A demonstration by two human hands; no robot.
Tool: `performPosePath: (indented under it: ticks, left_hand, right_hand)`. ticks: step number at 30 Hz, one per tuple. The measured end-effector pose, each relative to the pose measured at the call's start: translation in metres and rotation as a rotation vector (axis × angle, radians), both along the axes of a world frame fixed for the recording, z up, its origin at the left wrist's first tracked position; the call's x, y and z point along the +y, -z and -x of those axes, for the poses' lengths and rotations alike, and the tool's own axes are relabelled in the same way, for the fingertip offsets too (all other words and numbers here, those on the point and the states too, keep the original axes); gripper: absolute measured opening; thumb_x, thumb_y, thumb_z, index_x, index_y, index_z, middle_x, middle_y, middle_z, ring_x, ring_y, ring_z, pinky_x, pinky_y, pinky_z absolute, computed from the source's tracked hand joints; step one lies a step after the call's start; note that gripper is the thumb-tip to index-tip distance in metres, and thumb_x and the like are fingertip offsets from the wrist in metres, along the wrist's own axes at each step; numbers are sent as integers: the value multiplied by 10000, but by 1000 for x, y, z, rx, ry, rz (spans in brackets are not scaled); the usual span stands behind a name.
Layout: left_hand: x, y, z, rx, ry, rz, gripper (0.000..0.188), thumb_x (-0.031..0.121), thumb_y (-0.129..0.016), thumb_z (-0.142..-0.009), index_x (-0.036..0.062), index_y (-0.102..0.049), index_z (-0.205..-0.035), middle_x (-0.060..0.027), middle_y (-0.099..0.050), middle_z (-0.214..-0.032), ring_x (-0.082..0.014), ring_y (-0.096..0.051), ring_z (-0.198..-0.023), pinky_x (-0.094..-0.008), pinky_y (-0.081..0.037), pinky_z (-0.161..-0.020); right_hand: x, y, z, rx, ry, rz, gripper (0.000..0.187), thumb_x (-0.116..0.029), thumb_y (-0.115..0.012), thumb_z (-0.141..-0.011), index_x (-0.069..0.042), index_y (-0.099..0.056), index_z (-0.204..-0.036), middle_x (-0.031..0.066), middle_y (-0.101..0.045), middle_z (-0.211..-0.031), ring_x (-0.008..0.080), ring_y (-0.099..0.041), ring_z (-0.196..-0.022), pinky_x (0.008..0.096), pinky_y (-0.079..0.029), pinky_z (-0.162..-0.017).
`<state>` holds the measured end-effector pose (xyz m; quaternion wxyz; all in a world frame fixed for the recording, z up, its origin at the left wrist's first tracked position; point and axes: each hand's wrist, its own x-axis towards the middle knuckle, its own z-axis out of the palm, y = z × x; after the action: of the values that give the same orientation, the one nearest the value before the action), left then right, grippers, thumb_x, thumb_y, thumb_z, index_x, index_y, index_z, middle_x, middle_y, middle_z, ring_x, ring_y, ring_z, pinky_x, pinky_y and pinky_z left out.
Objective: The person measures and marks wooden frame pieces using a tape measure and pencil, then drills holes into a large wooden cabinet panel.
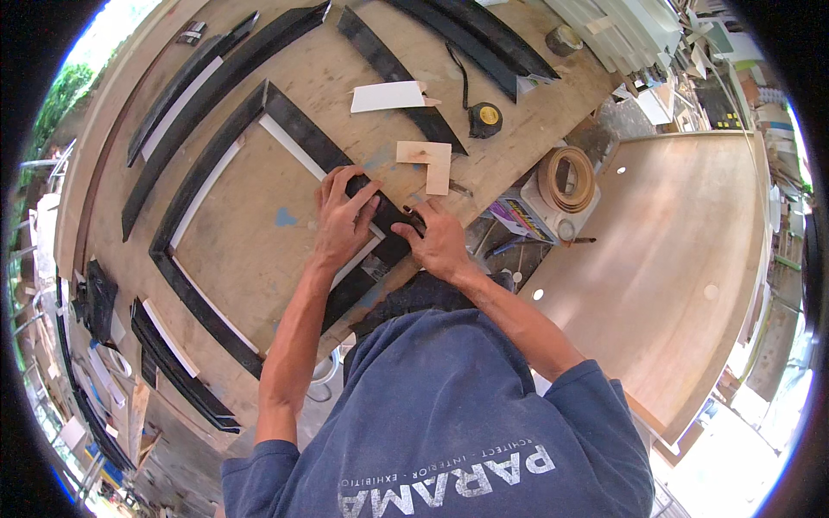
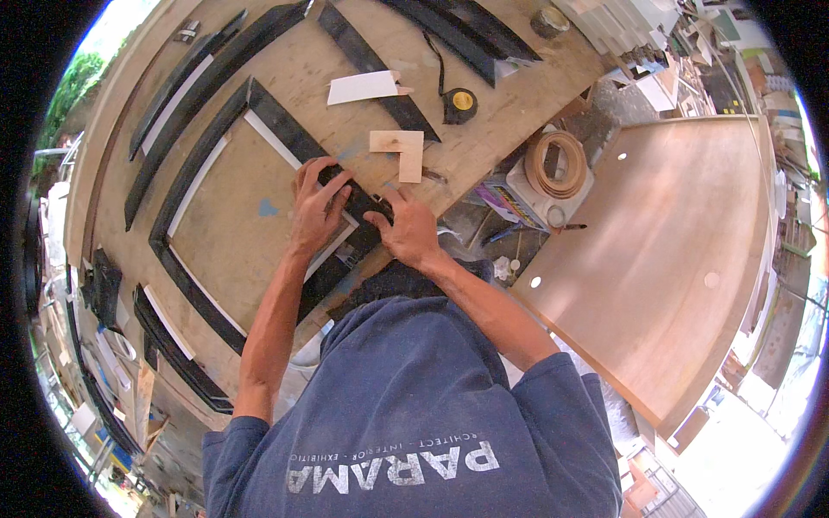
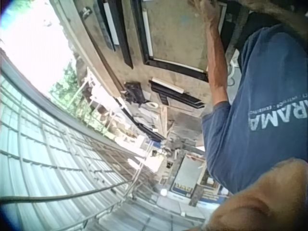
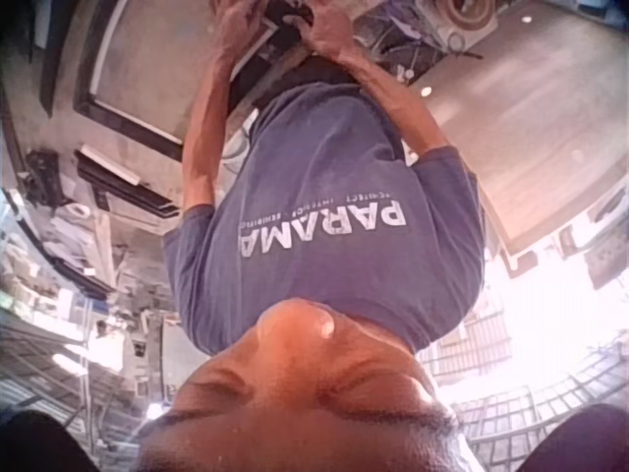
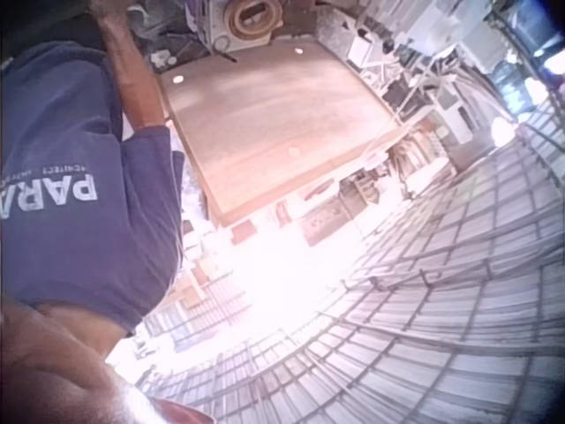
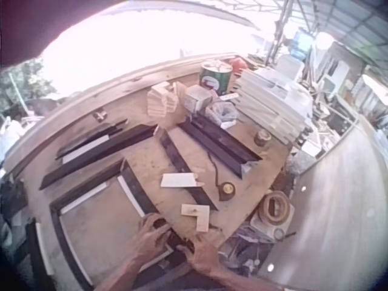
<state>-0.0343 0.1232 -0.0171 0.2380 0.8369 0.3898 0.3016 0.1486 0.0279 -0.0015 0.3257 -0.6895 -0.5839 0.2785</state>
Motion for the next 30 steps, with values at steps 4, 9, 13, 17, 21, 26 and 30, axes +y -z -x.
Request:
performPosePath:
  ticks: [4, 9, 13, 17, 21, 26, 30]
  left_hand:
    - [-1, -8, 0, 10, 2, -52, 255, 202, -826, -805, 87, -757, -1022, -90, -634, -1173, -323, -545, -1190, -485, -359, -1042]
    - [14, 8, 3, -21, 115, 83, 194, 194, -852, -759, 89, -733, -871, -33, -682, -876, -252, -590, -986, -444, -368, -972]
    - [26, 2, 5, -18, 118, 92, 167, 176, -861, -740, 91, -745, -823, -29, -698, -828, -234, -587, -942, -417, -370, -947]
    - [42, 0, 11, -4, 13, 101, 147, 169, -867, -726, 92, -763, -796, -30, -703, -788, -227, -594, -933, -401, -370, -941]
    - [66, 2, 24, 34, -60, 79, 147, 173, -875, -719, 92, -775, -792, -34, -704, -786, -230, -602, -922, -386, -388, -919]
    - [84, 9, 32, -87, -208, 350, 101, 128, -850, -762, 82, -790, -829, -54, -722, -830, -205, -623, -872, -340, -442, -834]
    - [96, 24, 45, -416, -349, 474, 65, 95, -763, -858, 51, -783, -902, -26, -726, -883, -149, -627, -854, -293, -458, -795]
  right_hand:
    - [6, -3, 1, 54, 29, 191, 364, -250, -783, -864, -42, -680, -1144, 203, -689, -1067, 430, -672, -961, 510, -526, -796]
    - [11, -7, 3, 89, 29, 311, 381, -252, -801, -840, -37, -690, -1135, 206, -695, -1025, 435, -676, -950, 509, -523, -790]
    - [9, -8, 3, 13, 21, 263, 403, -286, -815, -844, -23, -686, -1121, 218, -715, -948, 421, -691, -896, 482, -512, -763]
    - [9, -8, 4, -13, 23, 259, 381, -286, -801, -854, -37, -680, -1115, 212, -701, -958, 435, -679, -930, 500, -503, -777]
    - [11, -10, 0, 10, -4, 299, 368, -295, -793, -859, -46, -675, -1103, 197, -688, -976, 439, -671, -967, 503, -500, -793]
    - [9, -9, -1, -8, 1, 293, 363, -316, -779, -868, -54, -678, -1096, 179, -691, -990, 431, -669, -983, 495, -505, -802]
    - [12, -13, 3, 4, -24, 268, 365, -338, -769, -873, -63, -681, -1097, 175, -697, -1011, 427, -671, -978, 497, -507, -803]
